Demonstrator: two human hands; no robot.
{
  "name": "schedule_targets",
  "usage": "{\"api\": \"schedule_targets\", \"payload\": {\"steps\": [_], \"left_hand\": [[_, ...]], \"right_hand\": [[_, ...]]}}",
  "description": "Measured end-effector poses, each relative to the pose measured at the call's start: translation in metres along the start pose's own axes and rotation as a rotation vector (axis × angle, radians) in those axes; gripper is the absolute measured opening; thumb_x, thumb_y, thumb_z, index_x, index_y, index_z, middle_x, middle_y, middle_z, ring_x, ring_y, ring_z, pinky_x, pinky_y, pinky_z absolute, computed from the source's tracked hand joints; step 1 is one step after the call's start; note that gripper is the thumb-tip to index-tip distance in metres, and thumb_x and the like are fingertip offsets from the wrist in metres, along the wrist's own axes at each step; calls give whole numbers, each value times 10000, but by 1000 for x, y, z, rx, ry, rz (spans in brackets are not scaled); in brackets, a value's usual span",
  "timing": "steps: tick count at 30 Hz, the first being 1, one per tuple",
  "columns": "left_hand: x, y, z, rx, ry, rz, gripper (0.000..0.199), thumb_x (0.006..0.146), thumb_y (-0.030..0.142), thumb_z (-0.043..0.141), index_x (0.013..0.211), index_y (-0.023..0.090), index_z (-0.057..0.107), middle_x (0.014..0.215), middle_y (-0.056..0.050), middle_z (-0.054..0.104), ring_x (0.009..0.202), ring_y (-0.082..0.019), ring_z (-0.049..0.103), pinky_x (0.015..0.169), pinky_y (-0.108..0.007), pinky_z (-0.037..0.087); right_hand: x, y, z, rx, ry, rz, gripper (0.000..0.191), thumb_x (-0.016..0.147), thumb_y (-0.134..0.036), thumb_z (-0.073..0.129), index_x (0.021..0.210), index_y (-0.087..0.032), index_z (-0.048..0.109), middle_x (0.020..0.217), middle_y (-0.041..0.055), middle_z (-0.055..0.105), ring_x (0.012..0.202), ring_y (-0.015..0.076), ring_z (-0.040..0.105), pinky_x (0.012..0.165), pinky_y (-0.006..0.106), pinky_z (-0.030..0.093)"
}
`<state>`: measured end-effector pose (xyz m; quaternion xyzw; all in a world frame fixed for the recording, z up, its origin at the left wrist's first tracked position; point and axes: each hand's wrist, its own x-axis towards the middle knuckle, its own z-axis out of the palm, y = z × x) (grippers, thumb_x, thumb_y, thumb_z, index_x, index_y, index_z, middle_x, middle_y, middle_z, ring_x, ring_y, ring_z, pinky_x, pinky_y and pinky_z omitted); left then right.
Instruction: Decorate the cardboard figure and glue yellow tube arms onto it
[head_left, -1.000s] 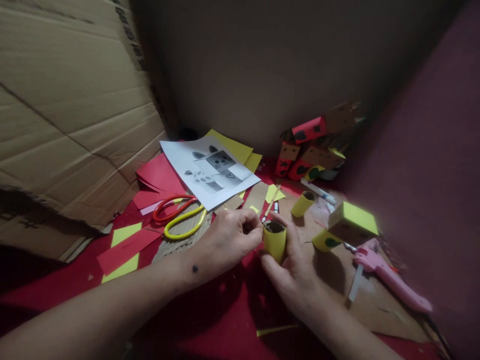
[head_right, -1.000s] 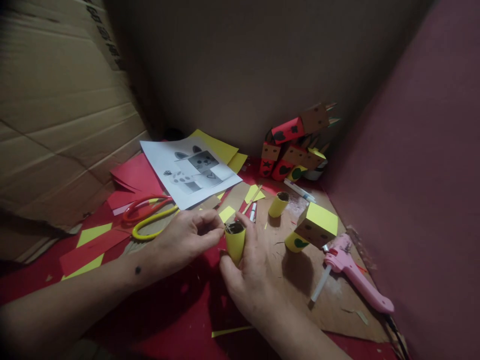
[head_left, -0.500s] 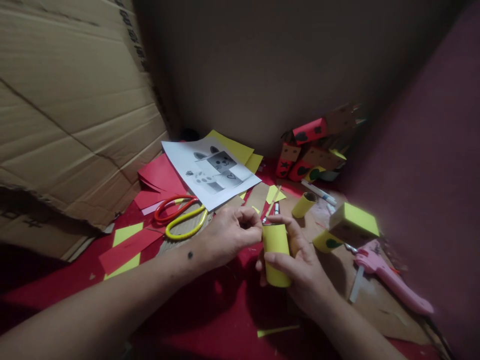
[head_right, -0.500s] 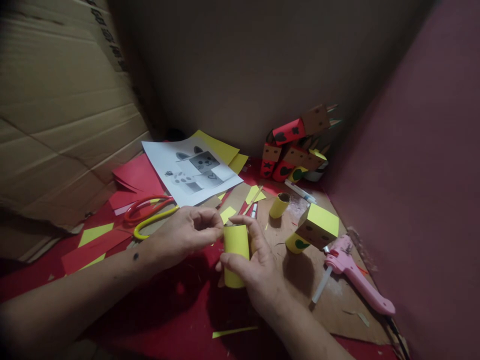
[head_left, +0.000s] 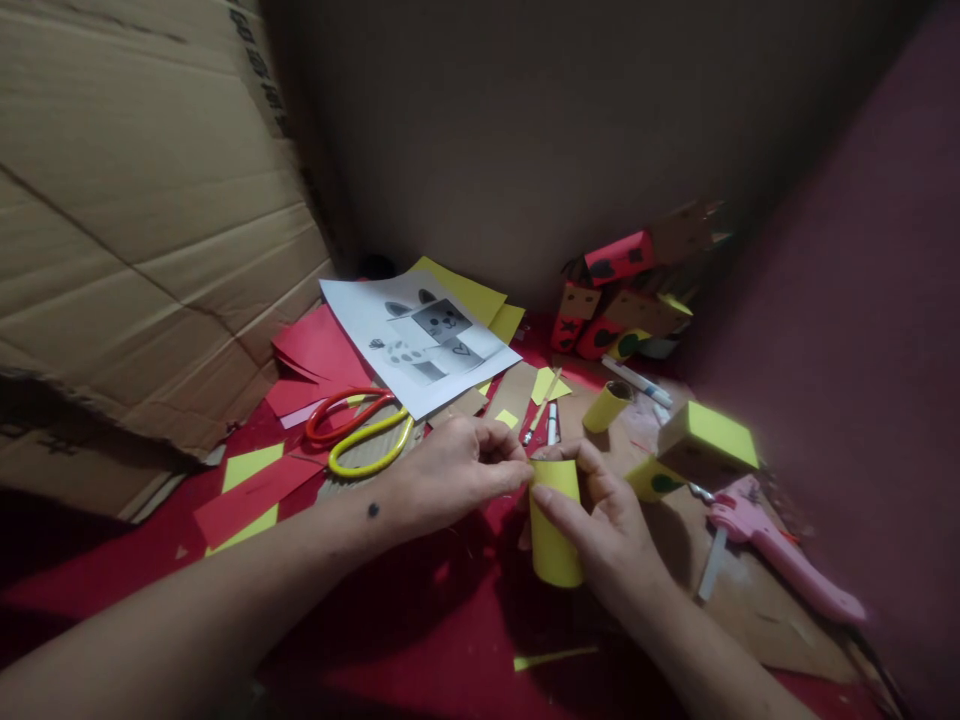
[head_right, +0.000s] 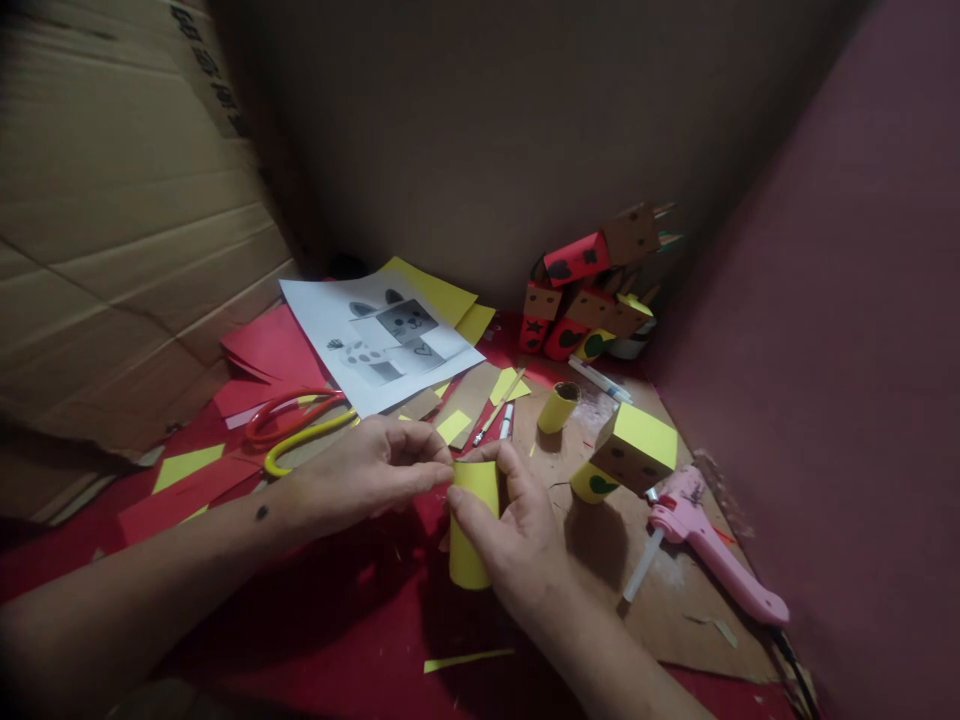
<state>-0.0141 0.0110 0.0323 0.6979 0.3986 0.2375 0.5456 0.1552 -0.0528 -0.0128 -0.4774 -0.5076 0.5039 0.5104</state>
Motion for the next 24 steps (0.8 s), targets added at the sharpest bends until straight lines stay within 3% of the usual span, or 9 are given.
{"api": "schedule_targets", "payload": {"steps": [4,7,14,21,24], "left_hand": [[-1,-1,0,41,-18,5,125,795,262,633,748,158,685,591,54,561,522,-82,439,485,-201,334],[-2,-3,0,79,-15,-6,136,812,254,611,752,162,691,544,67,521,492,-80,419,480,-208,322],[-2,-6,4,115,9,35,153,807,264,584,702,173,649,593,46,548,545,-108,486,518,-226,354],[-2,-7,11,70,72,94,122,712,159,577,596,178,546,588,65,479,605,-105,432,560,-227,337],[-3,-7,12,40,80,101,117,709,159,582,595,174,557,585,66,482,600,-101,420,559,-226,332]], "right_hand": [[0,4,0,-359,120,-357,144,868,-219,646,962,-262,547,948,12,629,888,193,634,760,317,506],[0,3,3,-473,139,-486,168,873,-151,622,949,-264,525,1024,29,611,988,198,612,838,322,494],[-2,-4,7,-599,138,-611,203,846,-83,596,928,-252,517,1005,44,595,945,200,632,823,334,502],[-4,-1,7,-560,110,-621,226,848,-62,584,956,-250,516,1069,45,582,991,164,614,872,305,483],[-3,-2,5,-469,100,-563,201,850,-86,596,935,-258,535,1076,37,596,1016,173,615,899,327,490]]}}
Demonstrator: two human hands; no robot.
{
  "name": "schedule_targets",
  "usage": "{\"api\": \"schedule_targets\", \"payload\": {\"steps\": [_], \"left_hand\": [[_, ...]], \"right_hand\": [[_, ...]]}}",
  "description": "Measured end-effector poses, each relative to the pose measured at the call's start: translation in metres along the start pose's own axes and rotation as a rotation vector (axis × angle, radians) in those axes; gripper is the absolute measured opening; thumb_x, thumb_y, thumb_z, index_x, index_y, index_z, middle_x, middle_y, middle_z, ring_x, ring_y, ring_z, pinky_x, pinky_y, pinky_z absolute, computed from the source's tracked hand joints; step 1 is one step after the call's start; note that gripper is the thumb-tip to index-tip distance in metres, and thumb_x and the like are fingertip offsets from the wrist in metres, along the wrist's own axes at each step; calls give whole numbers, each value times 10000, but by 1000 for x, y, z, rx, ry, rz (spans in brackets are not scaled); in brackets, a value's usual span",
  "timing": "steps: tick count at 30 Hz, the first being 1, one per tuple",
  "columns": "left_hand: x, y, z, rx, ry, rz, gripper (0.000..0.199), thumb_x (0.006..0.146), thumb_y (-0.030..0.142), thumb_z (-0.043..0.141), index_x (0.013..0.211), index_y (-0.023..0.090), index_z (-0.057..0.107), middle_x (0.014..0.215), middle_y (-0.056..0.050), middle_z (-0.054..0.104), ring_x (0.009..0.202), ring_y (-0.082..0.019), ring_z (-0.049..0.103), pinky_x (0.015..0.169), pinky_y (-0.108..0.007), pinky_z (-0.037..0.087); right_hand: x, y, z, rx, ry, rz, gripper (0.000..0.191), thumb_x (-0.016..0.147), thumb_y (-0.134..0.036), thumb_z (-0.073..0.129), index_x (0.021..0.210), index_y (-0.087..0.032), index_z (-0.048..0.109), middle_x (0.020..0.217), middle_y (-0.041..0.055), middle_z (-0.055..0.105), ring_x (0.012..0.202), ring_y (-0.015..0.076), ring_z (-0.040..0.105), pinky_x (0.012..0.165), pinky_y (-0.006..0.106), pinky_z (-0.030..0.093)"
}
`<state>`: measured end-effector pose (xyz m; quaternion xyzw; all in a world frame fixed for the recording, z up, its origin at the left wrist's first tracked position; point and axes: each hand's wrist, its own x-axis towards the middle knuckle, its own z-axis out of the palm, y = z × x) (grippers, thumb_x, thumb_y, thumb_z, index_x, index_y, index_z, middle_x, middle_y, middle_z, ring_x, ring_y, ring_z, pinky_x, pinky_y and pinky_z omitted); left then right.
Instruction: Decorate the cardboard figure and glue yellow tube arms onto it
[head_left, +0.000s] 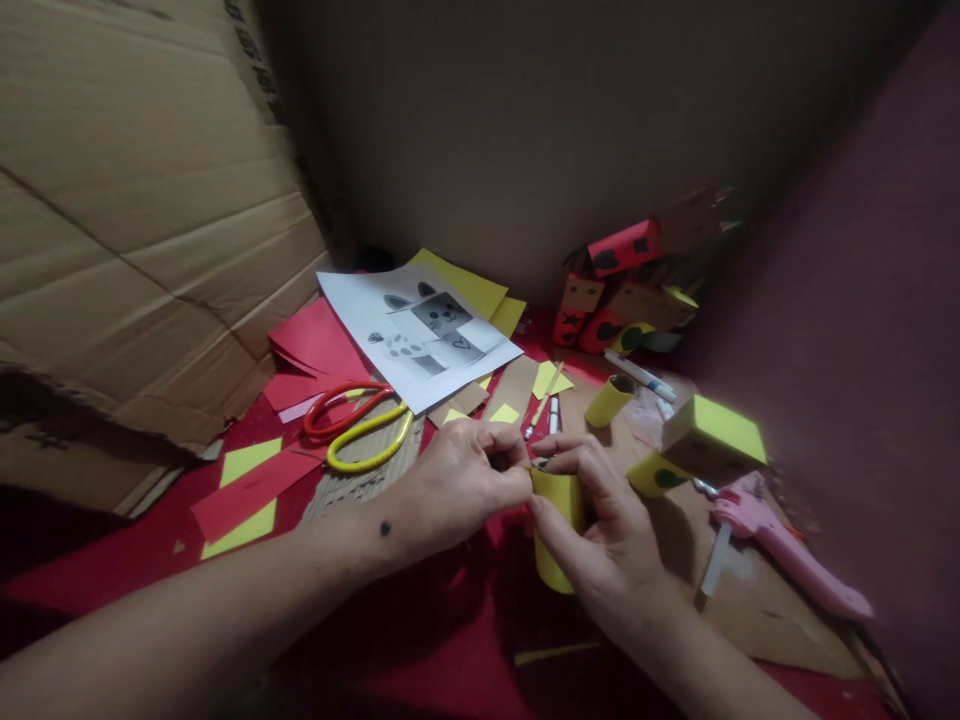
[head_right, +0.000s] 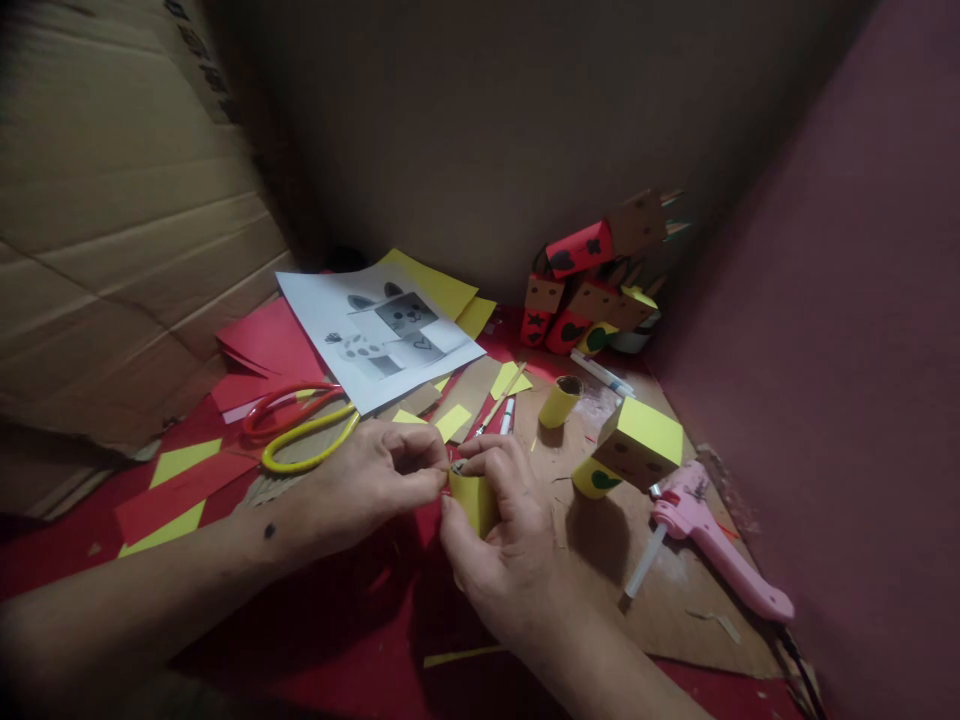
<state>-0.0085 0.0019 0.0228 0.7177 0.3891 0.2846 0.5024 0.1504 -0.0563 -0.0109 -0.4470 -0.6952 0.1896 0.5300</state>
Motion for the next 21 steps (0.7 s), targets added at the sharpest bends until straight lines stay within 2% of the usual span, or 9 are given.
{"api": "schedule_targets", "payload": {"steps": [3,5,7,10,13,15,17,19,21], "left_hand": [[1,0,-1,-37,-7,-19,109,704,179,599,599,172,573,583,64,491,592,-102,424,563,-231,334],[2,-1,-2,-97,-19,-27,119,695,204,628,593,173,576,581,62,499,590,-102,442,574,-234,348],[2,0,-4,-160,-56,-58,133,691,227,649,590,176,579,555,64,495,549,-96,441,549,-234,346],[2,2,-7,-220,-115,-137,130,716,249,655,623,179,598,526,68,504,455,-75,398,458,-224,293],[1,3,-11,-230,-139,-161,150,767,284,662,673,171,630,517,68,501,426,-63,372,414,-208,265],[0,3,-11,-199,-148,-149,170,799,300,656,698,163,652,501,71,482,427,-63,375,411,-200,276],[0,2,-11,-161,-155,-140,173,823,295,643,720,158,669,501,71,485,435,-65,395,419,-193,300],[-1,2,-10,-142,-166,-143,155,833,265,627,736,155,677,515,67,508,449,-66,428,435,-187,326],[-1,4,-10,-125,-168,-154,147,835,240,609,740,151,678,531,62,526,462,-68,454,452,-185,350]], "right_hand": [[2,0,-3,179,-5,167,139,817,-139,653,863,-251,585,1058,36,627,1003,207,634,872,361,529],[3,0,-4,403,-23,347,121,788,-189,702,845,-247,613,1075,34,629,873,201,664,723,347,586],[4,-1,-4,656,-60,531,153,766,-235,741,859,-248,621,1105,22,626,680,156,668,551,314,595],[6,-2,-5,866,-99,662,202,734,-256,780,848,-241,614,1034,-5,653,508,113,658,470,283,573],[7,-1,-6,859,-90,656,188,742,-251,775,844,-239,618,986,-15,654,492,106,655,472,270,562],[6,0,-6,739,-63,596,153,759,-231,753,847,-242,629,1041,-2,639,563,109,649,506,279,568],[6,1,-6,545,-22,476,121,772,-192,719,837,-244,631,1067,11,627,733,148,658,609,294,575],[4,1,-6,339,-9,326,132,790,-150,675,848,-253,617,1053,15,625,933,185,637,777,315,553],[3,0,-5,172,-27,201,163,819,-120,636,879,-264,589,1045,9,623,1032,183,604,895,317,503]]}}
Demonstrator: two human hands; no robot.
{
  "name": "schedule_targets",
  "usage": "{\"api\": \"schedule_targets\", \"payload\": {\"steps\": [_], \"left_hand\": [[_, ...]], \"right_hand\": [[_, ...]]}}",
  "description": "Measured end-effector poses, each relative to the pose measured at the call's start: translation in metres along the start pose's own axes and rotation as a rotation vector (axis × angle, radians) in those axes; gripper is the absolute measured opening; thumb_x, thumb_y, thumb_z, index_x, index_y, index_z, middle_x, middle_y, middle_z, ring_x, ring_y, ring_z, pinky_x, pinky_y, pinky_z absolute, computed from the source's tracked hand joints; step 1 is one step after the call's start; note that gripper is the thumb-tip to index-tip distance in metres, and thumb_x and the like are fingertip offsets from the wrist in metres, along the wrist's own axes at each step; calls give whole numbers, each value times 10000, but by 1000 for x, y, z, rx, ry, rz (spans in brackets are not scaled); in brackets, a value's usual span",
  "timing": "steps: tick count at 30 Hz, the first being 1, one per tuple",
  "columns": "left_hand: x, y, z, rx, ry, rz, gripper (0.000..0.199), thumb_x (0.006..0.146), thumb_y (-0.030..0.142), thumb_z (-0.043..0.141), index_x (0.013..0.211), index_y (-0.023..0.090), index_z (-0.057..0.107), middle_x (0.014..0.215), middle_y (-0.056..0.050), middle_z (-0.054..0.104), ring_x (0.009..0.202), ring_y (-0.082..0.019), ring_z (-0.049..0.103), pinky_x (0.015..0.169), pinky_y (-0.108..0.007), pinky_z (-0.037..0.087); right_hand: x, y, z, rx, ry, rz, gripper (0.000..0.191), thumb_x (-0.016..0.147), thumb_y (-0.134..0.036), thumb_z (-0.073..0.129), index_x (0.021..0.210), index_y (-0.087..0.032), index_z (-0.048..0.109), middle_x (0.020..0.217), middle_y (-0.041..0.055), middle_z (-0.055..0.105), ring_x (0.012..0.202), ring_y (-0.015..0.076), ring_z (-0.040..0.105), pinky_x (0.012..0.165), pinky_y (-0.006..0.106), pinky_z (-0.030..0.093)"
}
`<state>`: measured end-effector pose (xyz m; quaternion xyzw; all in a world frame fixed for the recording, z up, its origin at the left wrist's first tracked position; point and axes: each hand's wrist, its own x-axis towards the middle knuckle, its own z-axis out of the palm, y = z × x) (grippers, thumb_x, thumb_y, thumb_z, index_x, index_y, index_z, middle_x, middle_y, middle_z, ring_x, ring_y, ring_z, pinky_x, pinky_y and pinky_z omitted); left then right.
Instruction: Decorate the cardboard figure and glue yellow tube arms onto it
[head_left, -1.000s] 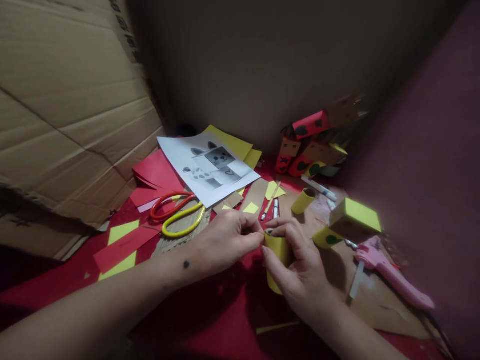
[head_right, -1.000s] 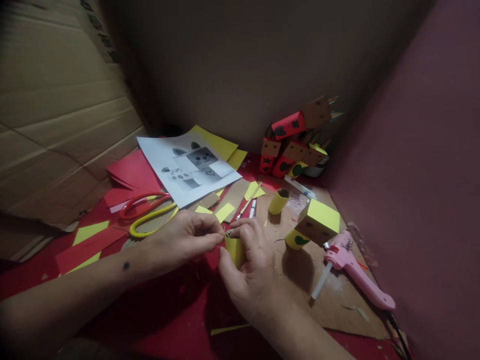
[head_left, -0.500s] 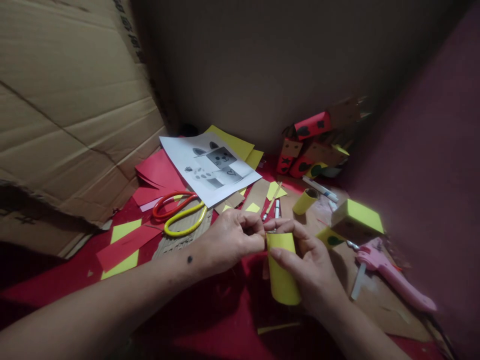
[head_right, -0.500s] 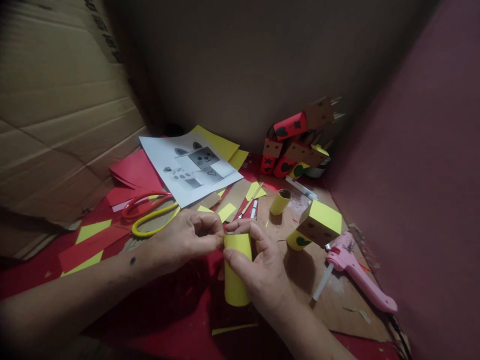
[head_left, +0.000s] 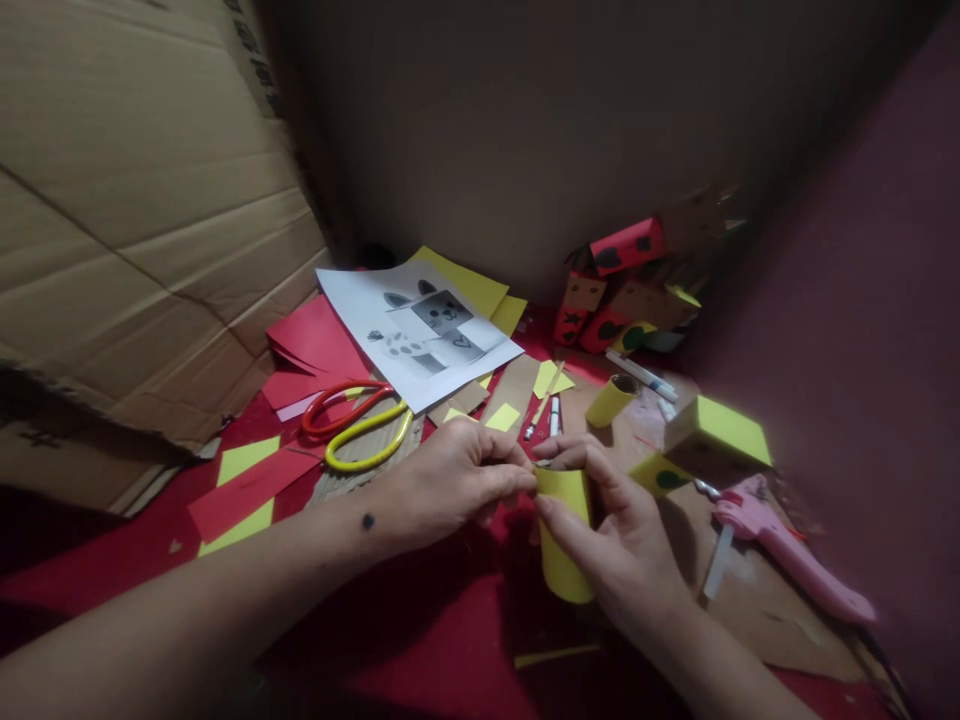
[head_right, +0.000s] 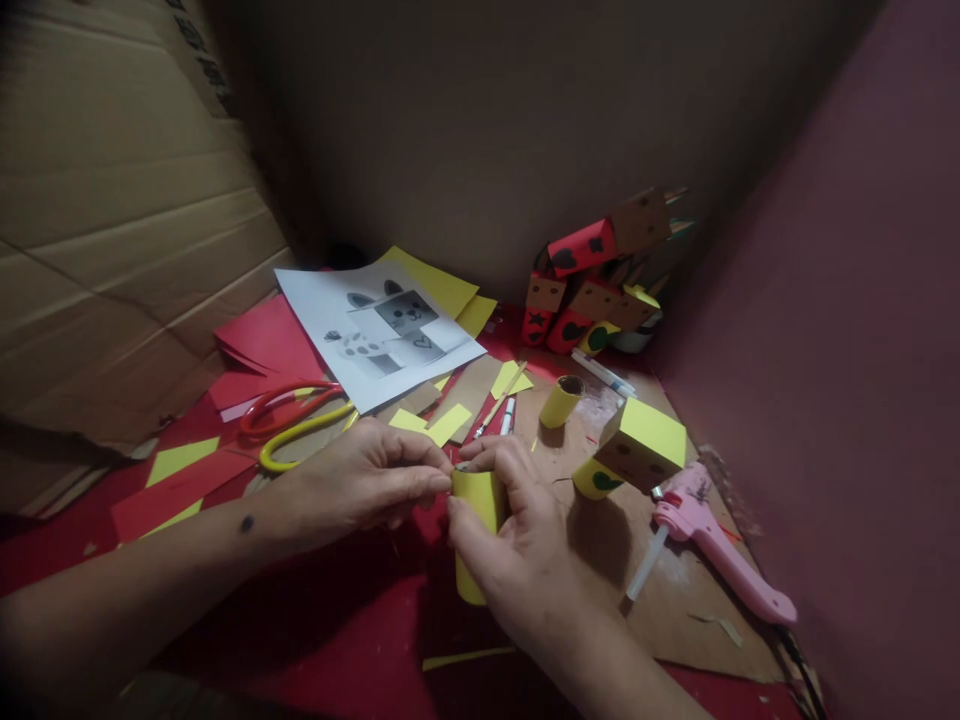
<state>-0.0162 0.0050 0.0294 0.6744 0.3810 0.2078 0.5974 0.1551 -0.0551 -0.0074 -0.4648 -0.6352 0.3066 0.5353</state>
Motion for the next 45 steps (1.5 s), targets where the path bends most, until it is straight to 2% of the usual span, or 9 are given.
{"api": "schedule_targets", "payload": {"steps": [9,17,20,24,26,29,36,41,45], "left_hand": [[2,-2,4,8,6,-31,118,765,253,617,694,159,623,532,66,514,465,-81,450,452,-199,355],[1,-3,13,89,173,89,134,670,118,584,562,173,526,536,84,441,549,-82,384,511,-207,316],[1,-4,12,24,157,114,127,686,136,597,579,170,538,559,80,457,563,-82,393,525,-211,320],[1,-4,8,-75,72,73,122,748,195,624,635,172,586,545,79,496,503,-74,413,487,-217,316],[2,-3,7,-124,47,52,125,775,229,629,666,173,605,515,85,489,450,-66,384,445,-219,285],[2,-1,6,-163,23,67,161,807,268,619,683,164,623,512,78,498,437,-59,377,427,-214,264],[5,-8,10,-181,-1,25,282,752,373,751,849,191,558,640,68,577,523,-79,465,510,-217,368],[8,-18,17,2,-1,10,599,638,352,858,1104,209,510,864,32,609,728,-146,569,639,-277,466],[9,-18,20,37,-22,46,550,703,275,779,1164,200,488,895,12,629,789,-183,609,642,-281,480]], "right_hand": [[-2,-2,3,-209,-9,-212,228,839,-49,580,923,-253,523,1056,30,589,1022,159,609,897,291,489],[-5,-1,3,-205,-18,-237,260,823,-32,586,948,-257,545,1080,20,596,1028,140,614,916,267,482],[-3,-1,0,-65,1,-120,202,806,-78,639,889,-257,596,1068,21,628,1062,178,621,918,307,510],[1,0,-4,422,-41,274,123,779,-195,739,853,-254,661,1115,8,639,744,149,693,604,280,593],[2,1,-6,618,-88,410,160,768,-229,772,895,-263,681,1027,-12,672,563,107,677,508,250,577],[3,2,-6,716,-115,458,198,756,-225,793,918,-260,684,775,-38,693,512,116,684,511,227,571],[5,5,1,667,12,440,252,779,-315,800,956,-239,637,783,-26,707,612,121,687,571,211,537],[1,3,3,370,43,383,275,902,-461,670,1081,-263,603,923,-6,699,755,141,655,668,235,526],[-2,3,1,170,28,320,301,920,-473,626,1142,-270,620,1079,43,690,933,209,657,704,279,528]]}}
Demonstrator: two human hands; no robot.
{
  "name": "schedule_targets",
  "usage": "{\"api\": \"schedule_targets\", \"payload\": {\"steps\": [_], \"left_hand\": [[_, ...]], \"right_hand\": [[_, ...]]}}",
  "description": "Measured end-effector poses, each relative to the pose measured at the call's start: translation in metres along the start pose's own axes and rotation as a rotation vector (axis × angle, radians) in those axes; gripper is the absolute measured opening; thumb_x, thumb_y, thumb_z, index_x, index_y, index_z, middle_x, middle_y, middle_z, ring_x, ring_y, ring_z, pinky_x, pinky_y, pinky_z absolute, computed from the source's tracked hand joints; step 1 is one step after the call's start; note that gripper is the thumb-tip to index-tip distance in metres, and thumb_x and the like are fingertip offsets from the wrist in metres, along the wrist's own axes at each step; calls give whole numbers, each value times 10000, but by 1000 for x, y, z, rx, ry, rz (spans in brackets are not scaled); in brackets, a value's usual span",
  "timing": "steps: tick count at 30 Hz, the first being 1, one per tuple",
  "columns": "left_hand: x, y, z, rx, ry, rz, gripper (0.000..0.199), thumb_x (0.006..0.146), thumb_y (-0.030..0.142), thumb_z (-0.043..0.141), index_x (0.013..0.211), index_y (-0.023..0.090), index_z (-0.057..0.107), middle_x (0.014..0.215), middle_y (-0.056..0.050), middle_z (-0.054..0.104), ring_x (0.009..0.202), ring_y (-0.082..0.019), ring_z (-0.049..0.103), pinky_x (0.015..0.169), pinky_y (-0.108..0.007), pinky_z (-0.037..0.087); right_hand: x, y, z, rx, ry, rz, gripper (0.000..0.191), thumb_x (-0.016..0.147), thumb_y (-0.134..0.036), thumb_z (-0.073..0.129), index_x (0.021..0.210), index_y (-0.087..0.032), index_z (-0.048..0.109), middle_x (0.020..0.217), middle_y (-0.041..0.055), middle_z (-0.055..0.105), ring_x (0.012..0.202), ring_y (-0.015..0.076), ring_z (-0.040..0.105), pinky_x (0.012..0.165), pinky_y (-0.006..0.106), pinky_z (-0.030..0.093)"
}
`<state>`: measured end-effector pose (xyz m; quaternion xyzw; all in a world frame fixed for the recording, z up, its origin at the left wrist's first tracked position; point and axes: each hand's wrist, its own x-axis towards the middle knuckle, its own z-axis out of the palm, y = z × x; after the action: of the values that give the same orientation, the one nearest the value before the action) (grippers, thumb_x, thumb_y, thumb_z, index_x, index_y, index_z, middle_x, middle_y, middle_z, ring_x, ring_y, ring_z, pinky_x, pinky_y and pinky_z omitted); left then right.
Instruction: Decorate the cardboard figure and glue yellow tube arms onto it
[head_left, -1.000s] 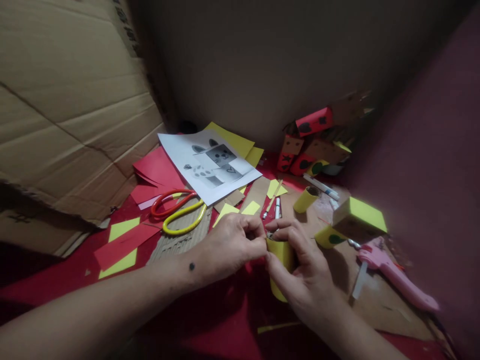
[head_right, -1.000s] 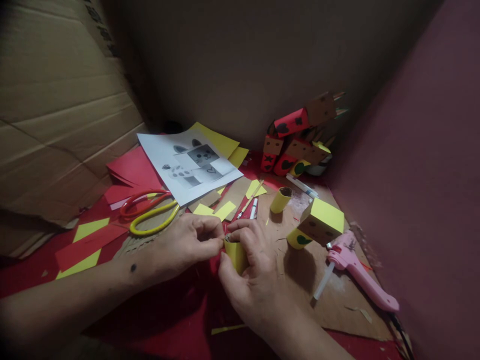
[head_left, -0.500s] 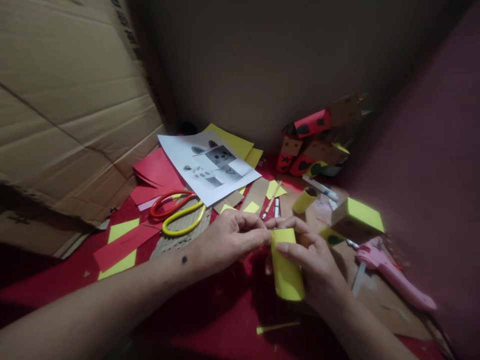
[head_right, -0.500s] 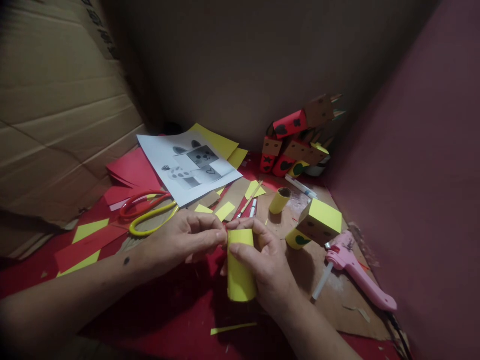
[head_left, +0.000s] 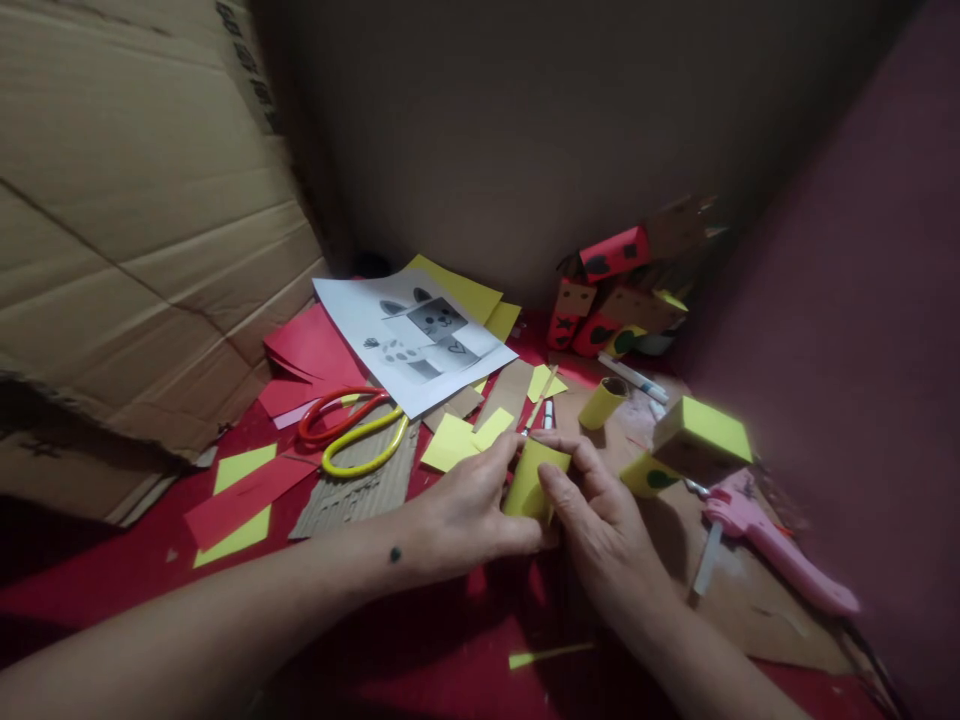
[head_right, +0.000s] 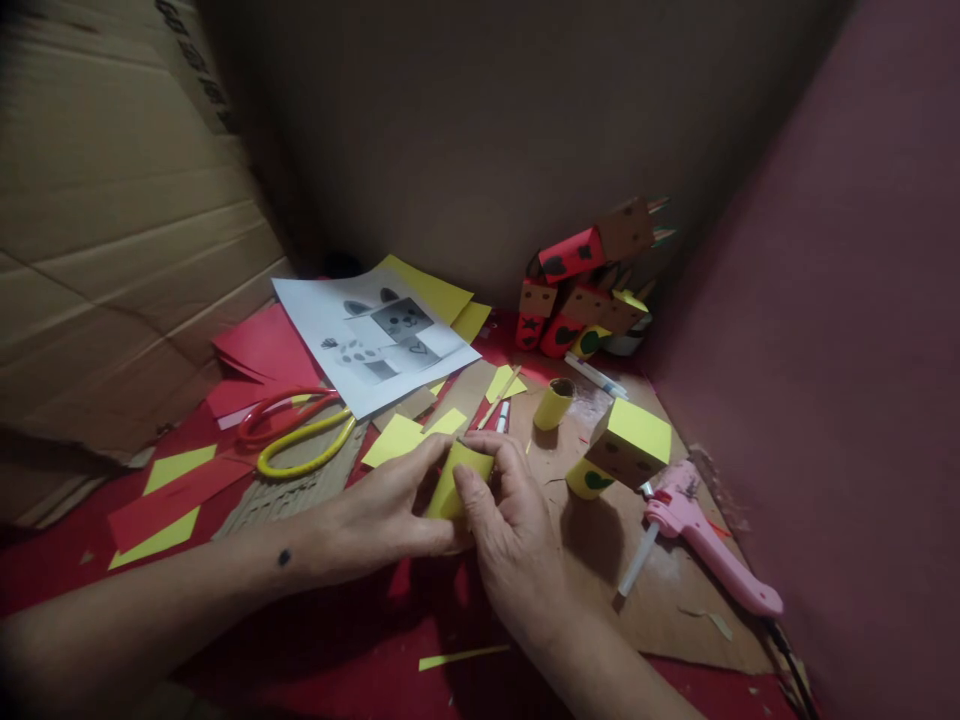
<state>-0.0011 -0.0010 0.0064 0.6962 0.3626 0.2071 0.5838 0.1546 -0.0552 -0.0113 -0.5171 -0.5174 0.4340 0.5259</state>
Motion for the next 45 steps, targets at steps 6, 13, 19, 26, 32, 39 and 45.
{"api": "schedule_targets", "payload": {"steps": [6,13,19,26,32,39,45], "left_hand": [[1,5,-20,-207,-70,-2,431,744,210,721,1167,208,640,1007,-17,687,905,-188,646,737,-260,498],[7,-5,-34,-458,-381,34,297,740,152,673,1032,128,724,949,-90,728,875,-208,673,762,-301,539],[5,-4,-32,-356,-289,58,389,770,205,750,1151,170,681,1030,-56,723,977,-190,650,871,-297,481],[3,2,-21,-238,-194,33,260,730,217,790,953,168,665,906,11,677,841,-151,622,795,-281,475],[3,-5,-13,39,-37,232,417,760,265,783,1137,171,630,1068,-39,661,966,-210,610,865,-330,495],[1,-3,-20,194,-54,268,358,816,336,744,1120,177,640,1093,-55,667,1019,-233,617,898,-349,495],[2,0,-23,217,-22,310,323,817,336,750,1108,209,691,1101,-27,692,1039,-220,614,965,-344,459]], "right_hand": [[2,-1,0,320,-7,-86,314,851,-287,741,1144,-305,631,1084,20,698,996,193,668,851,323,562],[9,-4,-3,427,-42,11,539,738,-222,833,1216,-300,597,1091,6,682,628,100,629,538,240,570],[10,-6,-4,338,-16,17,442,730,-271,824,1121,-256,620,924,-9,676,556,85,574,505,228,514],[7,-4,-2,170,-2,-114,394,744,-262,801,1110,-249,656,955,16,683,765,146,618,676,271,537],[8,7,0,-94,44,-358,376,786,-207,741,1143,-267,640,1064,35,697,953,206,675,877,356,545],[7,3,0,-151,62,-397,360,797,-192,704,1143,-260,632,1030,42,707,861,193,690,747,321,563],[7,2,-1,-158,33,-469,418,750,-103,669,1133,-271,652,1035,31,691,888,188,675,787,324,561]]}}
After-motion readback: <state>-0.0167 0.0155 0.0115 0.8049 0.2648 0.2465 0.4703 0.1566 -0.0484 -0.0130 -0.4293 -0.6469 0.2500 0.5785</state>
